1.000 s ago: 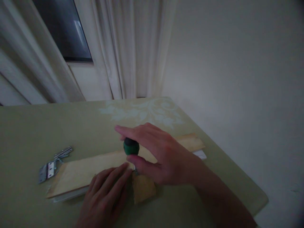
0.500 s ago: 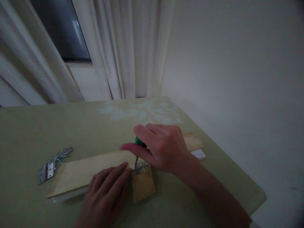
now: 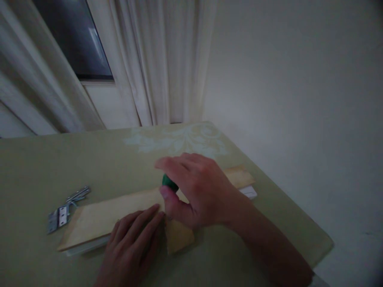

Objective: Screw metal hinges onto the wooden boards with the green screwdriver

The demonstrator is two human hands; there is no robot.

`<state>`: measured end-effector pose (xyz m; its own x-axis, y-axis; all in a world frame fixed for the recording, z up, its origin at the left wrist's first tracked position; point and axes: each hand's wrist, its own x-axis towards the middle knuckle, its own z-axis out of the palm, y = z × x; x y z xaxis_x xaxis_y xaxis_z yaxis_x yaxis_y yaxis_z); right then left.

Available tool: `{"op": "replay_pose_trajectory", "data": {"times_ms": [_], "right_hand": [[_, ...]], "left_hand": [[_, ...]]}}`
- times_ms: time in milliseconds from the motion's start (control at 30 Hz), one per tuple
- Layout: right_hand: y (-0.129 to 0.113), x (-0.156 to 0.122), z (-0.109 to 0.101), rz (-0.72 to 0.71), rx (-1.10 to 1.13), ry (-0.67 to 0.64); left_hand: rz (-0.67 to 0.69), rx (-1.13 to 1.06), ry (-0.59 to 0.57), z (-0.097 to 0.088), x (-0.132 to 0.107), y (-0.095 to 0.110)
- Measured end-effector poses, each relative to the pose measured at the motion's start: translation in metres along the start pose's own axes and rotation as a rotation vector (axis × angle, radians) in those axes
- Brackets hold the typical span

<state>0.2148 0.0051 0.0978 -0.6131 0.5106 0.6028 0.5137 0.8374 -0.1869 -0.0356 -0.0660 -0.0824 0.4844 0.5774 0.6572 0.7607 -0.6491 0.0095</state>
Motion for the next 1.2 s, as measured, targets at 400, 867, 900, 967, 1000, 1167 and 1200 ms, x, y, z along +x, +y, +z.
{"op": "replay_pose_trajectory", "data": {"times_ms": [400,867,900,967,1000,1167,1200], "right_hand": [[0.003,0.002,-0.007,0.194,-0.101,-0.002],[-0.003,0.002,-0.008,0.117,-0.082,-0.044],[-0.003,0.002,-0.009,0.137,-0.096,-0.048],[-0.002,0.002,-0.011,0.074,-0.024,-0.089],[-0.001,0.002,-0.011,0.036,0.013,-0.099],[-0.002,0.001,-0.007,0.106,-0.112,-0.040],[-0.003,0.001,-0.007,0.064,-0.081,-0.054]], "left_hand": [[-0.014,-0.032,-0.026,-0.004,0.005,0.003],[0.009,0.005,-0.015,-0.003,0.000,-0.001],[0.016,0.005,-0.019,-0.002,0.000,-0.001],[0.019,0.014,-0.017,-0.002,0.000,-0.002],[0.020,0.020,-0.013,-0.001,0.000,-0.002],[0.015,0.019,-0.023,0.001,-0.001,-0.003],[0.017,0.019,-0.020,0.001,-0.002,-0.003]]}}
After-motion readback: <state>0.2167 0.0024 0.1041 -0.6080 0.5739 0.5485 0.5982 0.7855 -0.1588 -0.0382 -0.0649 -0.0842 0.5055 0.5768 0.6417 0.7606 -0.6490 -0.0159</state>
